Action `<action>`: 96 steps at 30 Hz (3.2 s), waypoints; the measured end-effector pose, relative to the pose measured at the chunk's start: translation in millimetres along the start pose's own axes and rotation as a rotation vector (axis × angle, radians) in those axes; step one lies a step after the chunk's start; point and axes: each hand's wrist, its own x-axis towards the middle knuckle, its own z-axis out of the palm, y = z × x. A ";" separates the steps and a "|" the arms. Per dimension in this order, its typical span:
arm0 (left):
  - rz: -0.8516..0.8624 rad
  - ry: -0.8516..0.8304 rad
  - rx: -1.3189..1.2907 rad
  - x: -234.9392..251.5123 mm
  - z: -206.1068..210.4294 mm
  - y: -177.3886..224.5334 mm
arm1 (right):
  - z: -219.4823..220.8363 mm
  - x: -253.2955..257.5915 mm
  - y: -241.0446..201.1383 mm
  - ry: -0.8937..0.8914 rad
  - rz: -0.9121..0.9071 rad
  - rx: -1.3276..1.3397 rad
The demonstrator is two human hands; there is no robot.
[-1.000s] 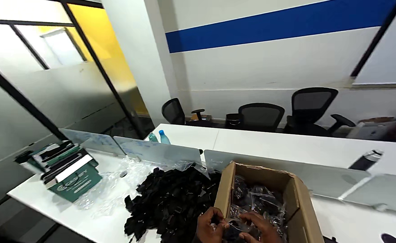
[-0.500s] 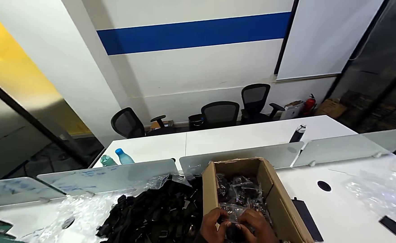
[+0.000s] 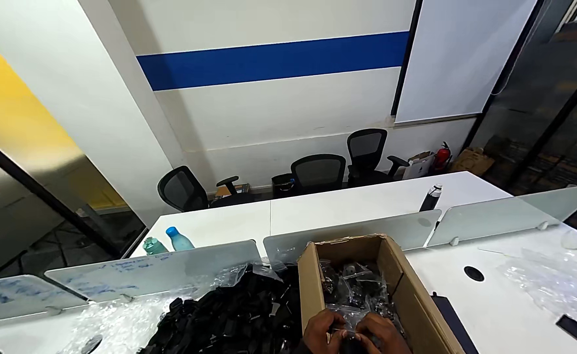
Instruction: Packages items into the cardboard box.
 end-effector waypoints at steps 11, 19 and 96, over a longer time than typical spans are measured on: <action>0.014 0.012 0.121 38.6 31.4 -8.7 | -22.4 19.2 40.9 0.009 -0.003 -0.010; -0.122 -0.050 0.294 47.6 50.6 -32.0 | -7.6 34.1 72.3 -0.188 0.072 -0.063; -0.167 0.112 0.304 27.0 86.8 -45.9 | 15.8 20.7 120.4 -0.150 0.229 0.663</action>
